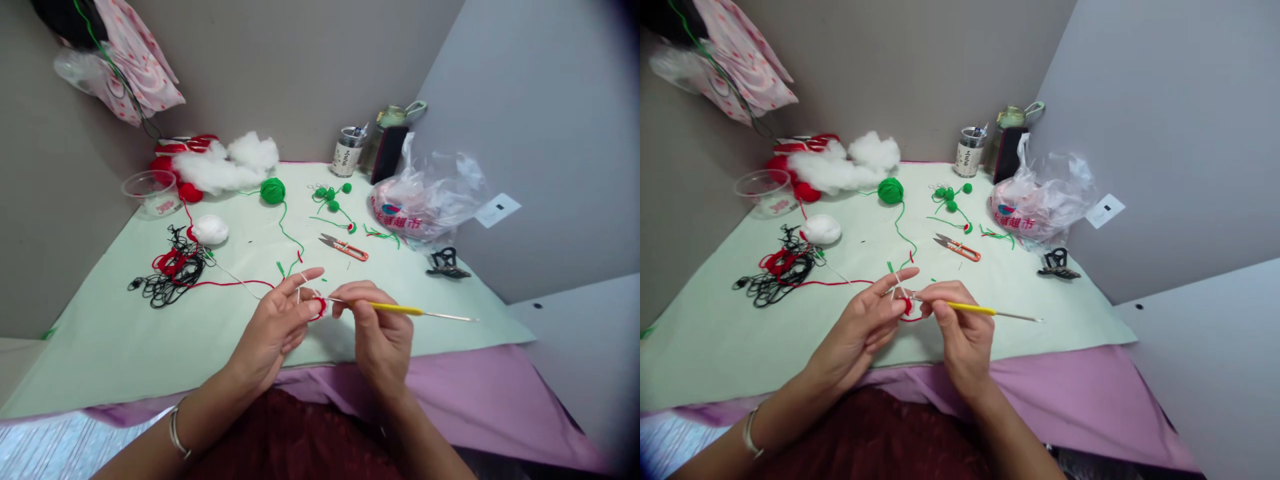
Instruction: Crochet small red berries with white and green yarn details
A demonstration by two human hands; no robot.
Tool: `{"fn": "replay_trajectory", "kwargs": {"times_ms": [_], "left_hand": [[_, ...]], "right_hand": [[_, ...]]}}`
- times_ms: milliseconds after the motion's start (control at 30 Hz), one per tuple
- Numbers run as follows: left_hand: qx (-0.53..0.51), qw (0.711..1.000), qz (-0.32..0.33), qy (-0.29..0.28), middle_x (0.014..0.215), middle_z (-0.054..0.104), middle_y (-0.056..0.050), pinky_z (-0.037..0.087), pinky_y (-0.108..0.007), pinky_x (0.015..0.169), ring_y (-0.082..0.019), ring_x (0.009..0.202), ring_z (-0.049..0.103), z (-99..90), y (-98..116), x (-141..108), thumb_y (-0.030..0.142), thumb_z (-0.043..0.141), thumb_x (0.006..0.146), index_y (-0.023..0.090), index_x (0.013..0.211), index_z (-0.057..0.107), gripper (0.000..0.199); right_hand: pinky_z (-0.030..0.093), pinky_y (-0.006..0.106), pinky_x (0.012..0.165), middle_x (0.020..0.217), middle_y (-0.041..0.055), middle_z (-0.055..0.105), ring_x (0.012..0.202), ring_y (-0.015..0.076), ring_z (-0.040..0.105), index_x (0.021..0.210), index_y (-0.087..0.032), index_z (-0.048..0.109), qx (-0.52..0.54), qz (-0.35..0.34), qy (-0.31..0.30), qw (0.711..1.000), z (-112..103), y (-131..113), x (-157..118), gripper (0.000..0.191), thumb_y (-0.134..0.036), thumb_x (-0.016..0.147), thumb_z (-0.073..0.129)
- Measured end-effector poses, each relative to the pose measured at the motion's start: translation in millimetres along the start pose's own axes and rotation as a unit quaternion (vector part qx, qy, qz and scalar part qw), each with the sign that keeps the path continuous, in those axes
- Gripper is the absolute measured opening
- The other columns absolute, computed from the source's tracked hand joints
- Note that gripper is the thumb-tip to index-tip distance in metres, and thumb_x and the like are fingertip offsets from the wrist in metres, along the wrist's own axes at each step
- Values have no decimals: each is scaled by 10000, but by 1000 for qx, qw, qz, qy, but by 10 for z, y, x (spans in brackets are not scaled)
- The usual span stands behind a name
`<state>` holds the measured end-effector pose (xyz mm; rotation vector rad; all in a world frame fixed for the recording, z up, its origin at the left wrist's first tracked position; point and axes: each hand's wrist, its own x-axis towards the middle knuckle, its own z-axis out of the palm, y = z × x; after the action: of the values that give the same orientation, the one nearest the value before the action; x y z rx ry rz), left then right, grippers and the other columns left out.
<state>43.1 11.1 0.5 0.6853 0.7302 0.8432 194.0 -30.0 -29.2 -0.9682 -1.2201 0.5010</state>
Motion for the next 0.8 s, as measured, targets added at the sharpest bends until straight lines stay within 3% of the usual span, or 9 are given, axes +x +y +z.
{"fn": "replay_trajectory", "kwargs": {"times_ms": [167,300,400,533,667,800], "left_hand": [[41,998,47,8,893,677,9,217,-153,396,-15,502,363,38,-70,-17,207,926,753,213,1296,751,570],[-16,1000,-11,-13,653,528,75,194,-149,398,-9,452,238,-2,-50,4,239,908,792,175,1268,765,502],[-62,997,-35,-25,569,378,117,175,-145,400,-16,457,148,-44,19,17,217,882,810,137,1187,799,394],[-11,1000,25,-2,729,588,39,168,-151,399,1,459,236,-41,57,-19,221,891,794,160,1100,814,321],[42,996,80,9,692,561,60,185,-158,410,-8,456,289,-22,24,-72,289,906,807,184,968,786,227],[20,997,72,10,655,490,83,189,-171,411,-10,438,248,-62,80,-97,350,907,814,183,859,732,246]], "right_hand": [[623,325,753,964,37,795,891,190,747,1090,-279,793,-80,-57,-17,995,37,0,-27,249,-129,1025,604],[625,331,784,1054,60,785,933,203,750,1150,-297,805,-197,-143,-32,969,4,8,-79,280,-116,972,686],[611,324,731,914,36,764,812,182,733,1074,-275,804,-103,-56,5,993,-16,5,-26,211,-170,1020,629],[567,274,596,829,14,722,639,136,670,955,-231,790,93,87,3,992,58,8,68,205,-296,1043,616],[545,242,632,830,6,701,672,114,637,957,-236,812,62,80,-10,995,181,-31,80,166,-276,1017,663],[551,230,644,925,29,710,798,137,673,1021,-262,823,19,29,-71,997,197,-171,119,128,-225,978,709]]}}
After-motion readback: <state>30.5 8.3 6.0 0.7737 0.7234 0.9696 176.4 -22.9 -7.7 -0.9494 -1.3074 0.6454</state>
